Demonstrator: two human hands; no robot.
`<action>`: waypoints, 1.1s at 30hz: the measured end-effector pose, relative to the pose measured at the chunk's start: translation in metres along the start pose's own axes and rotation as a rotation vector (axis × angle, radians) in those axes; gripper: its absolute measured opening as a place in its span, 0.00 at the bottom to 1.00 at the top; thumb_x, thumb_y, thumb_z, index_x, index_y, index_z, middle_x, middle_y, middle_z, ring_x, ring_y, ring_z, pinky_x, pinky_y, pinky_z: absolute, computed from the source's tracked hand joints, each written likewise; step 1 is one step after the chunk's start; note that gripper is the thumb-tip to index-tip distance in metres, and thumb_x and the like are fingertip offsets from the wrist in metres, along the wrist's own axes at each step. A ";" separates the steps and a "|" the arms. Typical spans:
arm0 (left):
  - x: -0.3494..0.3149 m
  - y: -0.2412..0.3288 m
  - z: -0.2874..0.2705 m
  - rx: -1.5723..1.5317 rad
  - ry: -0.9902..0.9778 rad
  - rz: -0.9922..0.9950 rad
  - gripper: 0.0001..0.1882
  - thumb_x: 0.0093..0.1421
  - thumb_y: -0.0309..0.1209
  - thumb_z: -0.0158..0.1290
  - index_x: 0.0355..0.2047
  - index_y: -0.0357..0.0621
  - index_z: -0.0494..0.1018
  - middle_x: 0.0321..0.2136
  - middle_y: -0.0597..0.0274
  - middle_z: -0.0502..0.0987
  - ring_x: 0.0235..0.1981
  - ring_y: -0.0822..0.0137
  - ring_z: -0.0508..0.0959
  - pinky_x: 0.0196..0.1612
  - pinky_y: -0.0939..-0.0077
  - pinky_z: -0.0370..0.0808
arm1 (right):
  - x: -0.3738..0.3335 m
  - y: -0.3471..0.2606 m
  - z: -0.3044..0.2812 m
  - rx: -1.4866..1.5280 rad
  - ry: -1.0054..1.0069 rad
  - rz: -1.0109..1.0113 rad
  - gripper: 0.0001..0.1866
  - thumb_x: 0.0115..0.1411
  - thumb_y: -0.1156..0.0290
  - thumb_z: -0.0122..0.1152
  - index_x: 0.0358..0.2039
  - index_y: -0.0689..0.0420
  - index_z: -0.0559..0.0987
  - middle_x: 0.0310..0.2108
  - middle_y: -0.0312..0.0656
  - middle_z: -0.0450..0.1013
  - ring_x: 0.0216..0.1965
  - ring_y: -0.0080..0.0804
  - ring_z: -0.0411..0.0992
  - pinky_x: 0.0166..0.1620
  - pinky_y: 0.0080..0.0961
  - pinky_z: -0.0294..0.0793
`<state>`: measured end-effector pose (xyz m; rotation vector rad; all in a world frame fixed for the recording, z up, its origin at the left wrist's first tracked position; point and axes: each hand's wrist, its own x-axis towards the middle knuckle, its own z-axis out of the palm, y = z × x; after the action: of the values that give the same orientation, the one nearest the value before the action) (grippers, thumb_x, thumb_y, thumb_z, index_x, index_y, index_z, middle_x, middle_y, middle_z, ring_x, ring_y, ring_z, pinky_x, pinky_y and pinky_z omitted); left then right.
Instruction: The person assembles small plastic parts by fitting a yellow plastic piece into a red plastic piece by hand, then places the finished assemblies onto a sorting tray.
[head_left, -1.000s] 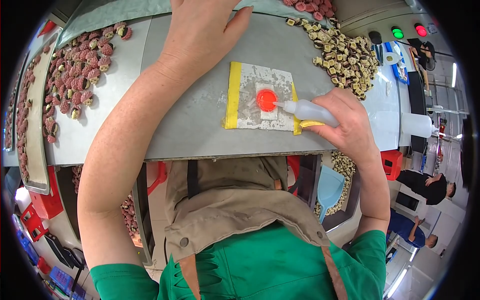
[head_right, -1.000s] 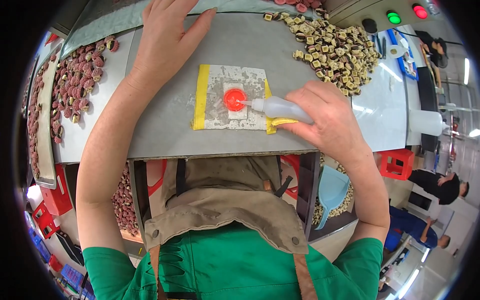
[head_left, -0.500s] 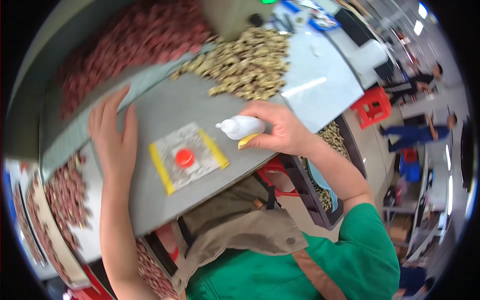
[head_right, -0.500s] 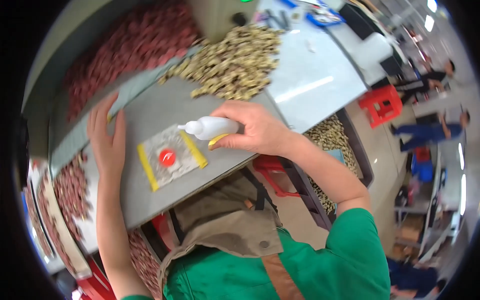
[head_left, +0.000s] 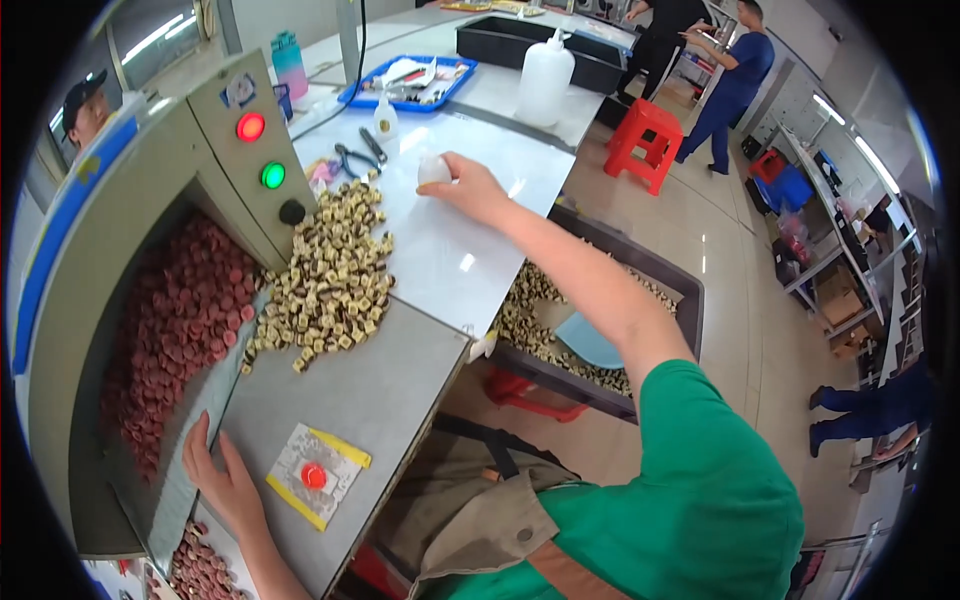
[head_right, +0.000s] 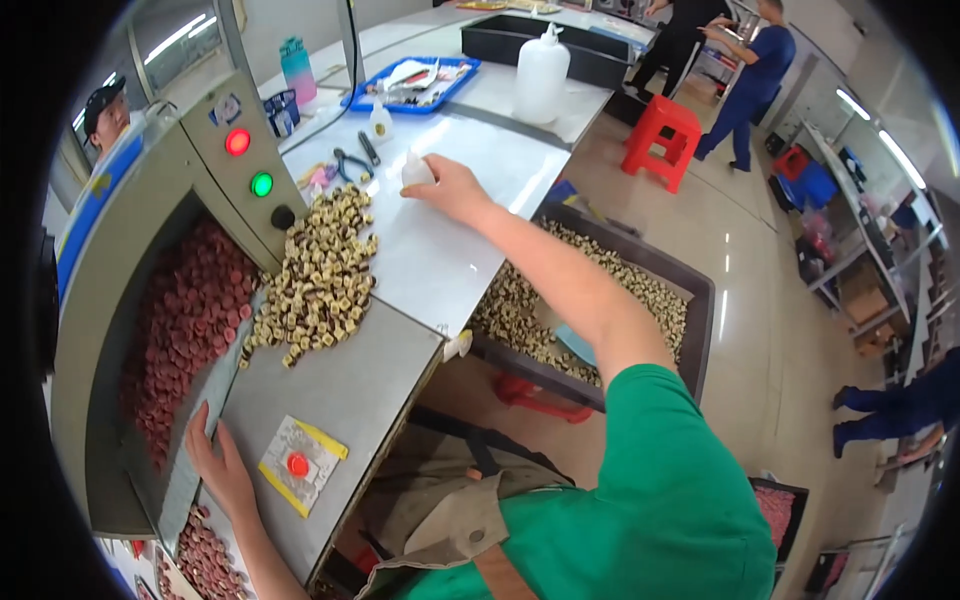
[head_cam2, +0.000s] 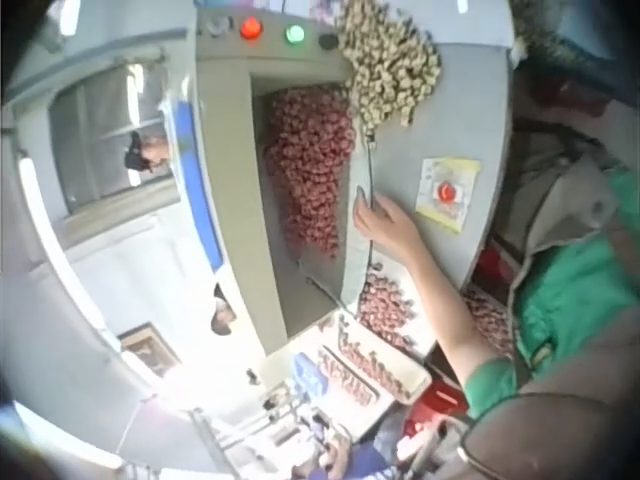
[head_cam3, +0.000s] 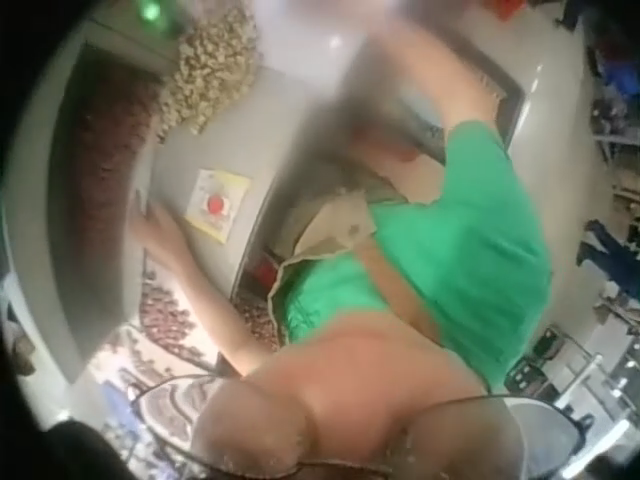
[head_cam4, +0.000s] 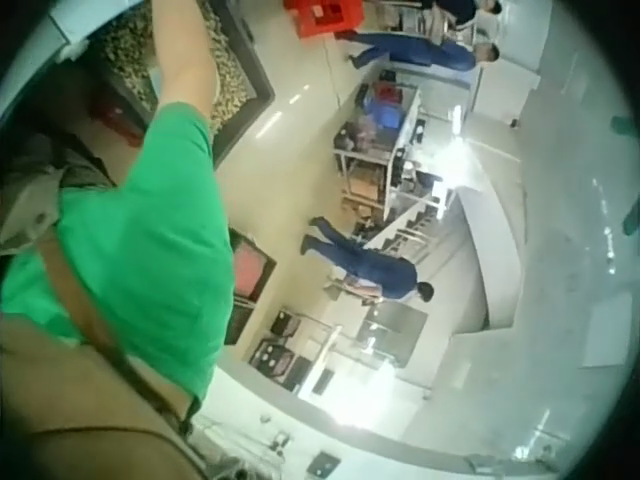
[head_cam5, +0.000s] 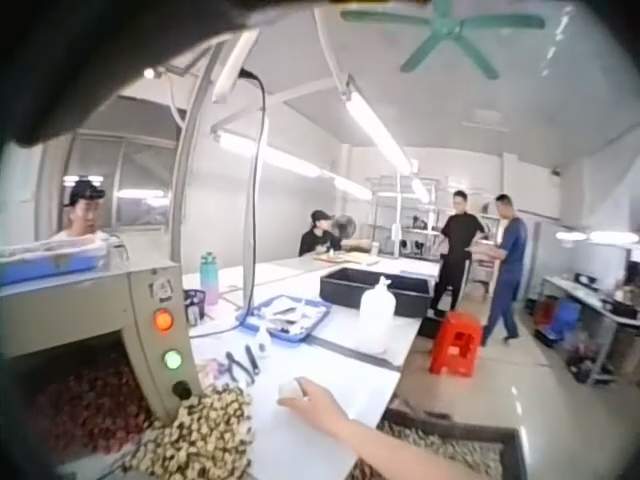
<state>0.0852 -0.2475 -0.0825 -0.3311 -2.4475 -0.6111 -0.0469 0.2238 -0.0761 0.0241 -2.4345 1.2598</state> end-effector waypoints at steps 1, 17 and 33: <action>-0.001 -0.003 0.000 -0.009 0.003 -0.023 0.17 0.61 0.23 0.48 0.51 0.39 0.69 0.46 0.52 0.71 0.49 0.53 0.68 0.53 0.63 0.63 | 0.005 0.001 0.001 -0.003 0.011 -0.017 0.22 0.47 0.59 0.68 0.39 0.59 0.76 0.37 0.45 0.76 0.39 0.36 0.74 0.44 0.28 0.71; -0.005 0.003 -0.009 -0.063 -0.046 -0.051 0.16 0.61 0.22 0.47 0.49 0.38 0.69 0.46 0.53 0.71 0.49 0.54 0.68 0.52 0.62 0.63 | -0.076 -0.058 0.015 -0.083 -0.079 0.005 0.30 0.51 0.55 0.66 0.51 0.56 0.68 0.42 0.49 0.68 0.42 0.43 0.69 0.45 0.36 0.69; -0.011 -0.003 -0.006 -0.074 -0.034 -0.044 0.15 0.60 0.23 0.48 0.49 0.39 0.70 0.45 0.55 0.72 0.49 0.56 0.69 0.52 0.65 0.64 | -0.097 -0.095 0.099 -0.388 -0.136 -0.504 0.26 0.50 0.54 0.65 0.43 0.55 0.68 0.36 0.45 0.65 0.32 0.47 0.70 0.35 0.38 0.71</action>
<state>0.0959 -0.2542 -0.0857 -0.3204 -2.4747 -0.7214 0.0270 0.0735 -0.0878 0.5898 -2.5180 0.5769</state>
